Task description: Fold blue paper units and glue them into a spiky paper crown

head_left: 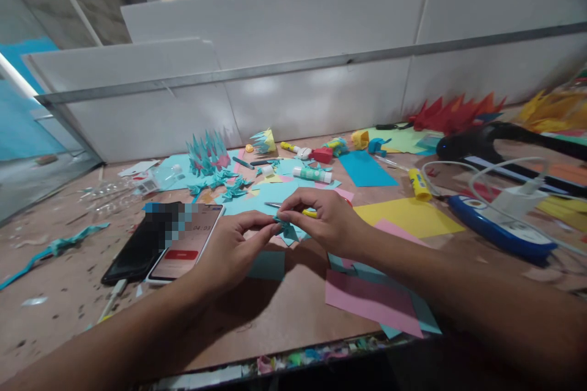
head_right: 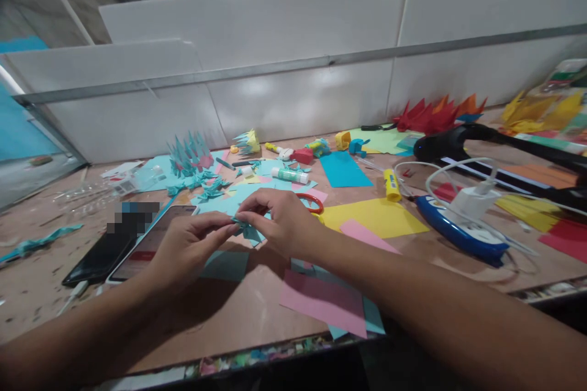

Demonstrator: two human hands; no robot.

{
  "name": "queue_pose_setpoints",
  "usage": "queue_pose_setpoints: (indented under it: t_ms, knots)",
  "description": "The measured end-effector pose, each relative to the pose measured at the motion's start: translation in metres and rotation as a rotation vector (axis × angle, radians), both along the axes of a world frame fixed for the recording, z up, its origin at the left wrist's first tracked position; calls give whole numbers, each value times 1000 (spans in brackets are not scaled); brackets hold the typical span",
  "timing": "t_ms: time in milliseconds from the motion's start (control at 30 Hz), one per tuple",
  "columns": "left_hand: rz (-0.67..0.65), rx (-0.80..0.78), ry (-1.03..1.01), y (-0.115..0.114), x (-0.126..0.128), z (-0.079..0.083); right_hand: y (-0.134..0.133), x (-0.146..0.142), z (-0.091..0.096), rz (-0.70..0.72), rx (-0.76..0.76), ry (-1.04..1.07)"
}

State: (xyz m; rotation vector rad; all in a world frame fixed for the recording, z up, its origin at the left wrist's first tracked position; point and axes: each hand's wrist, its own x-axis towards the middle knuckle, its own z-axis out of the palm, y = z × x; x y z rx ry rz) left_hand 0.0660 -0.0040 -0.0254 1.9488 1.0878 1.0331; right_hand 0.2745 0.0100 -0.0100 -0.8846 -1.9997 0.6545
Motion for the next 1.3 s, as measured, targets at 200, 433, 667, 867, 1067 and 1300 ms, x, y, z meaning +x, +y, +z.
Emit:
queue_pose_setpoints:
  t_ms: [200, 433, 667, 867, 1067, 1300]
  knots:
    - [-26, 59, 55, 0, -2, -2, 0, 0, -1, -9, 6, -28]
    - [-103, 233, 103, -2, -2, -2, -1, -1, -1, 8, -90, 31]
    - [-77, 360, 73, -3, -4, -9, 1, 0, 1, -29, -267, 164]
    - [-92, 410, -48, 0, -5, -15, 6, 0, -3, 26, -333, 184]
    - [106, 216, -186, 2, -4, -7, -3, 9, 0, 48, -14, 32]
    - [107, 76, -353, 3, 2, -2, 2, 10, -1, 222, 273, -30]
